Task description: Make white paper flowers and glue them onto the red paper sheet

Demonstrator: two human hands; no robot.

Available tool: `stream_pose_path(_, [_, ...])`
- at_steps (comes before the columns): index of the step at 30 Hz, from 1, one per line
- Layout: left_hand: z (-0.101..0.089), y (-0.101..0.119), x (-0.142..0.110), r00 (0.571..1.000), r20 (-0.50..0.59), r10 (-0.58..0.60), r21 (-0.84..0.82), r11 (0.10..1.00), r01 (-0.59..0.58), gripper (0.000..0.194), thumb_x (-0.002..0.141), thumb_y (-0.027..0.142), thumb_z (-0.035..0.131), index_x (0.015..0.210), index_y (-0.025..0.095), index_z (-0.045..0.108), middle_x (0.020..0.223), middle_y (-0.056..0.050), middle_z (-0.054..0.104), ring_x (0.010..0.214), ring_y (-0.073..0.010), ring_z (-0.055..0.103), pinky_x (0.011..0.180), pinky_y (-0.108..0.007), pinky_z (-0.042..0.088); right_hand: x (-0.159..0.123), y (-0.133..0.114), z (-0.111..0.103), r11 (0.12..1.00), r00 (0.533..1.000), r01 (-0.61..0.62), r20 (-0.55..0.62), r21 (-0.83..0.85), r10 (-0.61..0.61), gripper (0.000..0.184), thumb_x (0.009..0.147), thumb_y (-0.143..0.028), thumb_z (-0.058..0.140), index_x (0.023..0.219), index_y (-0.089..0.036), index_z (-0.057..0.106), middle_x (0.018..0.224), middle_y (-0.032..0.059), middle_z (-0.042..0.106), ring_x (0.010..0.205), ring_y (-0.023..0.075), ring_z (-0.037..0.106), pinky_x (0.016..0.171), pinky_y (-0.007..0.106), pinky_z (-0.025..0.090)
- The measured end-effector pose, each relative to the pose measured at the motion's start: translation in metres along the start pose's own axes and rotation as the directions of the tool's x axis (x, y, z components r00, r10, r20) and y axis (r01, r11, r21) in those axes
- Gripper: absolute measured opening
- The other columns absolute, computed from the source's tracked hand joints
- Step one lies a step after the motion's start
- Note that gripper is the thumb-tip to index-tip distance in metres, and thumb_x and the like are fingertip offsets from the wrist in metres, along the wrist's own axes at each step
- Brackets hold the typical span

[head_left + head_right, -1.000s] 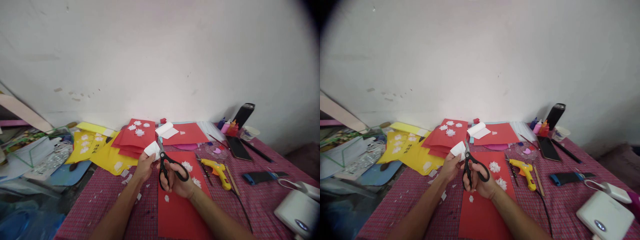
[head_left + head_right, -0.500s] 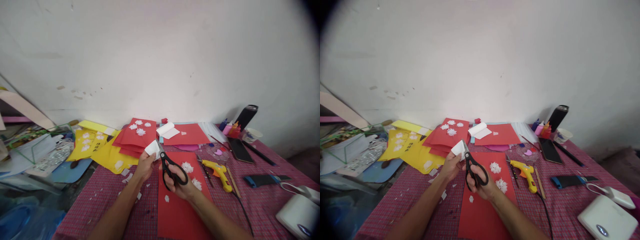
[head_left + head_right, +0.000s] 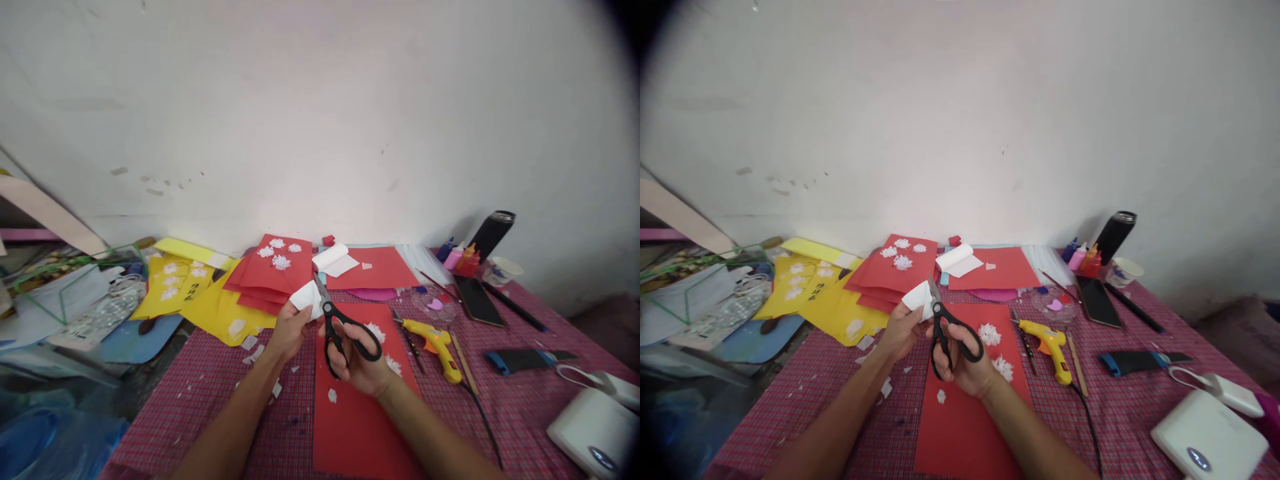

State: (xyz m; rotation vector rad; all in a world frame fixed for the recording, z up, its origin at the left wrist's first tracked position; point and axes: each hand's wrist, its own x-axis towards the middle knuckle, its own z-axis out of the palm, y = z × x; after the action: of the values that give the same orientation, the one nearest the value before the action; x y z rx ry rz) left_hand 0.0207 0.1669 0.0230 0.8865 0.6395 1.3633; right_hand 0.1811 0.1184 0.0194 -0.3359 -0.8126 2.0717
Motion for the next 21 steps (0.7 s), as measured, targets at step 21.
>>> stream_pose_path(21, [-0.008,-0.003,0.000,0.995,-0.101,-0.015,0.011,1.000,0.017,0.039,0.072,0.028,0.080,0.105,0.014,0.064,0.089,-0.006,0.073,0.064,-0.0146,0.065,0.060,-0.028,0.052,0.002,-0.018,-0.005,0.903,0.929,0.211,-0.212,-0.375,-0.305,0.035,0.093,-0.047,0.058,0.107,-0.015,0.061,0.053,-0.0035,0.057,0.036,0.0093,0.045,0.038,0.021,0.033])
